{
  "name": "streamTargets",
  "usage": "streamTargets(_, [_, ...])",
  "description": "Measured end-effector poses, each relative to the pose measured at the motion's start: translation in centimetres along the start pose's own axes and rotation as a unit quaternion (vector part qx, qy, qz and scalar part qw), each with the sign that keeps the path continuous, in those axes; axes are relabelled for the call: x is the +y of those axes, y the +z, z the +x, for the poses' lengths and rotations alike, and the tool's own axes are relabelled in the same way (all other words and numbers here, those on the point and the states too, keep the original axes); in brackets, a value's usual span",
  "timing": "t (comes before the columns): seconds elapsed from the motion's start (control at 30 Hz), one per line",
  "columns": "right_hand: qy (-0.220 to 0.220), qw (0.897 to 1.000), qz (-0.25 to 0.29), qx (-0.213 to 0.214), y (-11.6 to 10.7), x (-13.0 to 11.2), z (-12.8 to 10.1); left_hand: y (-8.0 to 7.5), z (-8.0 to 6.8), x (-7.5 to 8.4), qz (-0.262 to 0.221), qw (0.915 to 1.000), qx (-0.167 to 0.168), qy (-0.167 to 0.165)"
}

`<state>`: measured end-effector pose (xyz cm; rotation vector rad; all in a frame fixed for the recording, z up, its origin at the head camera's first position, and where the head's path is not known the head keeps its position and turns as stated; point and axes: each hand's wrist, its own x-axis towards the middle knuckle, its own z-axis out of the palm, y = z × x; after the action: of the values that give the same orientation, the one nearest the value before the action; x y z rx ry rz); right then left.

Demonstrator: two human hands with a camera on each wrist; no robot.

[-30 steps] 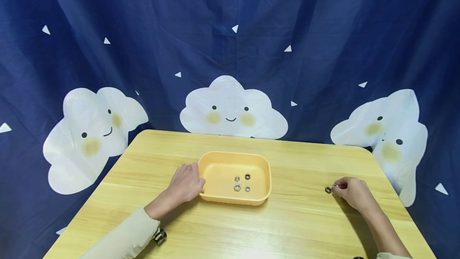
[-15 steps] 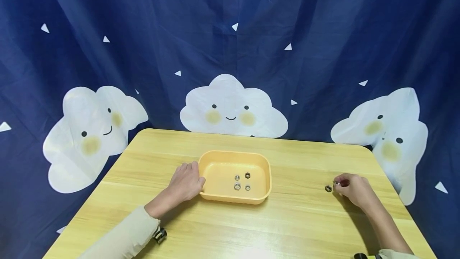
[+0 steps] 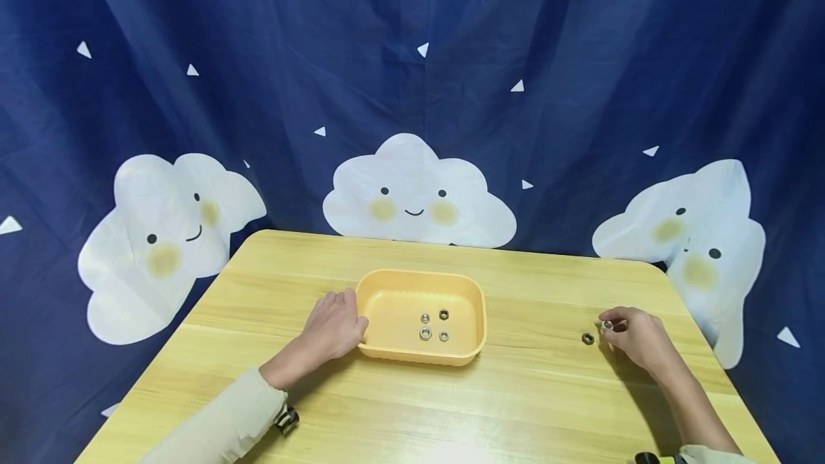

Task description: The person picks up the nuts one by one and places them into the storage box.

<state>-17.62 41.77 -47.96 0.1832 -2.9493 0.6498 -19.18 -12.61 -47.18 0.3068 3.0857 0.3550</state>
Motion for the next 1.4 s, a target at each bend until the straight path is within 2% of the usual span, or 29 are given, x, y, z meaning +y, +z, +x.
streamTargets(0.2, [-0.006, 1.000, 0.017, 0.019, -0.1, -0.5, 0.2, 0.2, 0.0, -0.1, 0.003, 1.0000, 0.000, -0.001])
streamTargets(0.57, [-0.010, 0.999, 0.032, 0.019, -0.5, -2.2, 0.6, -0.2, 0.0, 0.1, 0.002, 1.0000, -0.001, 0.003])
streamTargets(1.07, [0.006, 0.997, 0.073, -0.022, -1.1, -5.8, 1.4, 0.2, 0.0, -0.1, 0.002, 1.0000, -0.004, 0.003])
streamTargets(1.4, [-0.019, 0.996, 0.083, -0.027, -1.4, -7.7, 2.2, -0.2, 0.0, 0.0, 0.011, 0.9999, -0.004, 0.004])
